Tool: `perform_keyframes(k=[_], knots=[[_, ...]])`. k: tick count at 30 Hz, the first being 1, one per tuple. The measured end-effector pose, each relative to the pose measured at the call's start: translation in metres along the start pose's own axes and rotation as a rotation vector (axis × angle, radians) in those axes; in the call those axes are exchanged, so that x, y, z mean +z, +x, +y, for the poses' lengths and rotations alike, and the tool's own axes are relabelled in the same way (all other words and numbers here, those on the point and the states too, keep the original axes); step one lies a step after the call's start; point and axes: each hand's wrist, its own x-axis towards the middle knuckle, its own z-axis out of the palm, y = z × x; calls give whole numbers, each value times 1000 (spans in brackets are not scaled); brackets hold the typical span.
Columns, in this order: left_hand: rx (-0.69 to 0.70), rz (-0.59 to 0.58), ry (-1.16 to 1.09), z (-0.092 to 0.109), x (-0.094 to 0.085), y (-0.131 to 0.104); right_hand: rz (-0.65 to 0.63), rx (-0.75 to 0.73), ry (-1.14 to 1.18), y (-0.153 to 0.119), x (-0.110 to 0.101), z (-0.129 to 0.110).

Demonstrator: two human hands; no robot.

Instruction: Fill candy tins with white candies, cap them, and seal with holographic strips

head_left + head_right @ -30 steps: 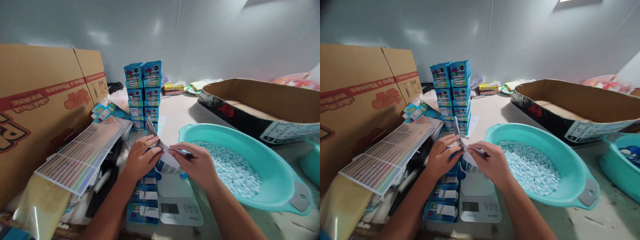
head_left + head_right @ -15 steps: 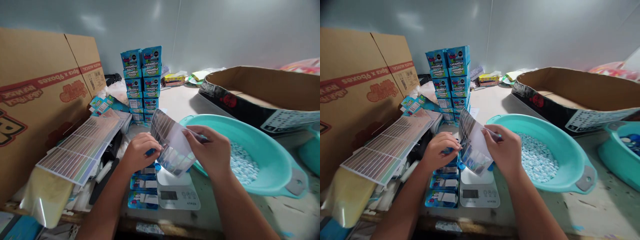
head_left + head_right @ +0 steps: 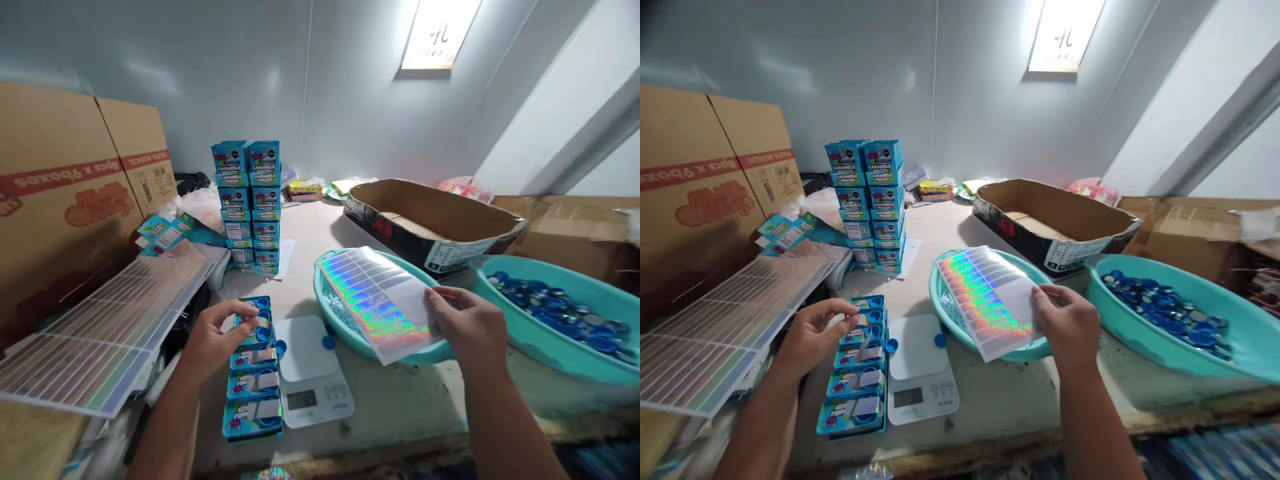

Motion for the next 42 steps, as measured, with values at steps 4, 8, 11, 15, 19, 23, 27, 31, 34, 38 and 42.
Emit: perform_keyframes(k=[4,8,11,15,19,23,27,31,34,38,42], knots=[[-202,62,-17,-5,4,5,63,-255,-308,-2,-11,11],[-295,85,-147,-2,10,9,155,-594,-178,-34,3,-20],[-323,60,-234,0,11,10,-198,-717,155,-73,30,-59],[-333,65,-251,2,7,12,-773,-638,410,-112,81,-97],[-385,69,-289,1,7,14,-1044,-410,643,-122,123,-100],[-437,59,-310,-3,12,13,-971,-296,740,-121,135,-86],[-442,52,-193,-8,14,11,-991,-174,765,-119,135,-80],[-393,90,59,-6,11,6,-1013,-72,779,-119,134,-83],[-361,73,241,0,12,2,-1071,-4,757,-118,132,-85],[-361,40,408,6,15,-1,-1136,35,698,-118,134,-83],[-344,21,486,5,16,-3,-1171,34,669,-117,136,-81]])
